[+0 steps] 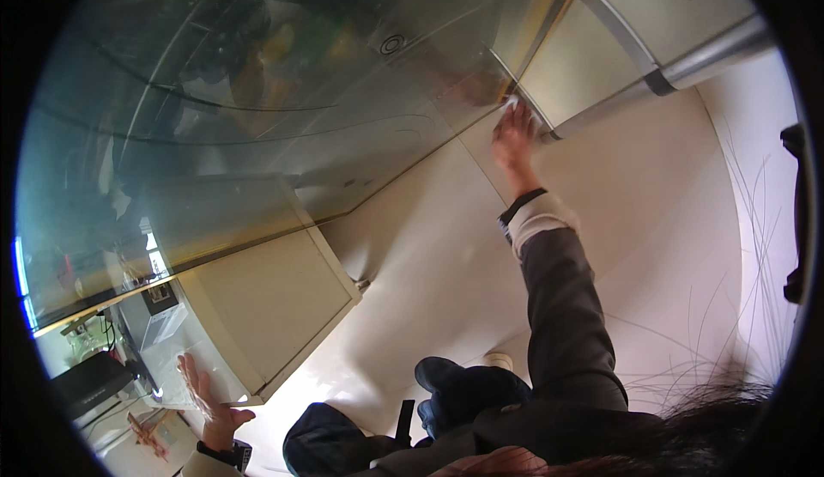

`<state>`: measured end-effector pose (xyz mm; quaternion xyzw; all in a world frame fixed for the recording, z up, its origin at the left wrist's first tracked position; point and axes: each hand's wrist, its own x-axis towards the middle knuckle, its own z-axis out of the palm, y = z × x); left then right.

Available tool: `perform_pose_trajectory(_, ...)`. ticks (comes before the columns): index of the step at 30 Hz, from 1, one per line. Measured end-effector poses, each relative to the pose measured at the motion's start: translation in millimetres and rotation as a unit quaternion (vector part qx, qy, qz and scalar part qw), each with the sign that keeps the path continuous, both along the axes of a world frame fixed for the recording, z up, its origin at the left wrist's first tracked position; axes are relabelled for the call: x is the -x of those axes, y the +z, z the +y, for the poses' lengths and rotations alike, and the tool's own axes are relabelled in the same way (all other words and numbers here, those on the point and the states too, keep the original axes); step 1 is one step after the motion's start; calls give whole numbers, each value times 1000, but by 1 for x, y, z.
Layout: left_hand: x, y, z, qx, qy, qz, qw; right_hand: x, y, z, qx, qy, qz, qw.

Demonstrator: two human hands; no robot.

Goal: The person retrieves a wipe, then kneels and wipes the floor and the base of a white cabinet and a wooden table. The person moves around the room to clean different floor areas and furniture edges.

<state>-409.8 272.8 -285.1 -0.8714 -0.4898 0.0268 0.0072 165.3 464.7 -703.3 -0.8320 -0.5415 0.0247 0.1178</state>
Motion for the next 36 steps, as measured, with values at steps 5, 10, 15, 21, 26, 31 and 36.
perform_pose_trajectory(5,-1,4,-1,11,3,-11,1000,-45,-8,49,164,-14,148,975)
perform_pose_trajectory(10,-6,4,1,6,-15,-21,1000,-71,-28,64,133,42,157,978)
perform_pose_trajectory(15,-11,5,4,-6,-24,-8,1000,-48,-15,25,46,28,75,996)
perform_pose_trajectory(21,-13,2,5,-31,-34,-11,999,23,-2,-20,37,13,6,999)
perform_pose_trajectory(26,-10,1,4,-35,-43,-16,998,103,3,-31,74,69,18,995)
perform_pose_trajectory(31,-7,-1,1,-51,-40,-18,998,172,20,-47,41,171,69,982)
perform_pose_trajectory(36,-6,-3,2,-67,-45,-29,996,225,28,-76,44,261,121,957)
